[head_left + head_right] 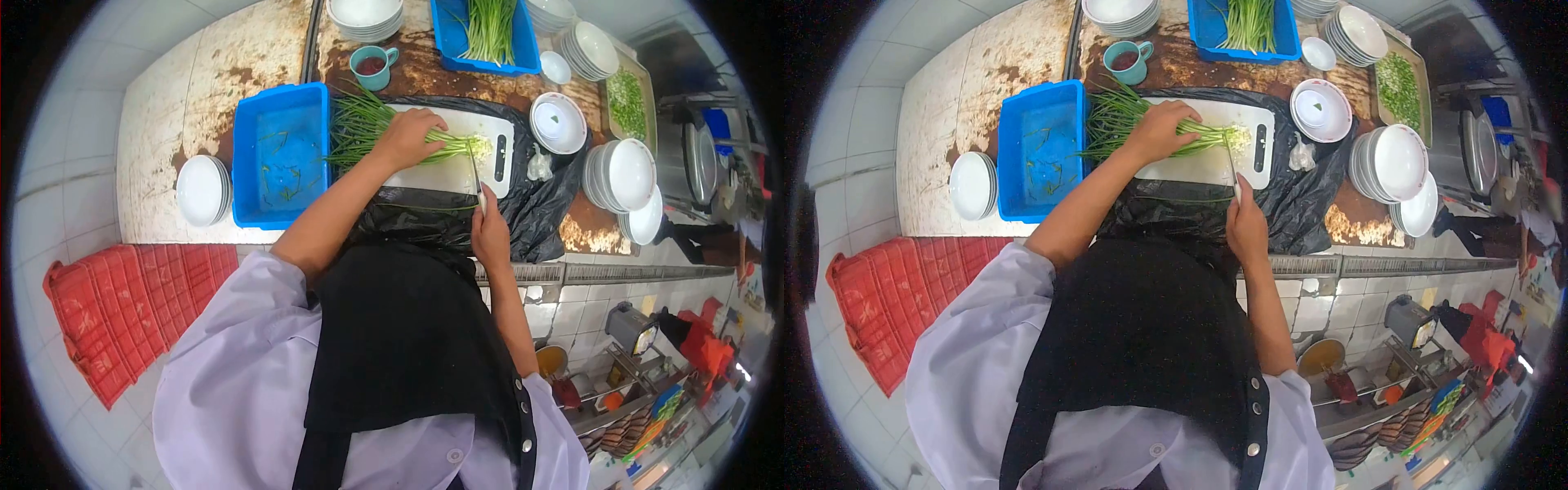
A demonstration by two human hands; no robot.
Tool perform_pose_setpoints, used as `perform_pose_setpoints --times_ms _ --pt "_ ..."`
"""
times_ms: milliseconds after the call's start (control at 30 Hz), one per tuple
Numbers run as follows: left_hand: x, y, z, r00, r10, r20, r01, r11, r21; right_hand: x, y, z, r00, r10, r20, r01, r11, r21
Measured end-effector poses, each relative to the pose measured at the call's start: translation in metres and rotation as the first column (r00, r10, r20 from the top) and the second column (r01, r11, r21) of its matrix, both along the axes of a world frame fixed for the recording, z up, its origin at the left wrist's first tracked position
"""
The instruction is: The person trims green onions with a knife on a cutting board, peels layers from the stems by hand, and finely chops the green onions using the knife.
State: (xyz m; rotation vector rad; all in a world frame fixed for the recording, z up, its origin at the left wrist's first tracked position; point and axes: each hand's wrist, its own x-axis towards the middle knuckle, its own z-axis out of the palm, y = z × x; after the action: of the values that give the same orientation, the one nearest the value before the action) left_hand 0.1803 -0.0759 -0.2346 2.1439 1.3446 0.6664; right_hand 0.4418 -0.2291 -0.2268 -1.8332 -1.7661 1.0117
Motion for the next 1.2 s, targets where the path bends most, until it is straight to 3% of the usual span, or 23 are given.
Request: perform_pose_setpoints --times_ms 200,400,533,800,833,1200 --pt "0.011 0.004 -0.013 0.993 -0.033 -0.112 0.023 0.996 -0.088 0.005 0.012 -0.007 0.999 0.039 0.014 -0.038 0.998 -0.051" --pt "0.030 -0.002 -0.016 0.995 -0.064 -0.070 0.065 0.998 0.013 -0.007 0.006 -0.013 1.000 -0.019 -0.012 0.018 0.998 -0.068" --pt "0.034 -0.011 -0.047 0.997 -0.081 -0.012 0.082 0.993 0.080 -0.018 0.002 -0.022 0.999 -0.038 0.001 0.038 0.996 -0.079" --pt "0.040 -0.015 -0.070 0.987 -0.024 0.160 -0.026 0.952 0.304 -0.048 0.001 -0.006 0.984 -0.025 0.179 0.052 0.987 -0.150" --pt "0.040 -0.016 -0.068 0.988 -0.019 0.155 -0.028 0.955 0.297 -0.053 0.004 -0.003 0.970 -0.022 0.241 0.075 0.975 -0.211" --pt "0.039 -0.011 -0.081 0.991 -0.041 0.130 0.000 0.954 0.300 -0.068 0.014 -0.007 0.930 0.013 0.368 0.061 0.980 -0.189"
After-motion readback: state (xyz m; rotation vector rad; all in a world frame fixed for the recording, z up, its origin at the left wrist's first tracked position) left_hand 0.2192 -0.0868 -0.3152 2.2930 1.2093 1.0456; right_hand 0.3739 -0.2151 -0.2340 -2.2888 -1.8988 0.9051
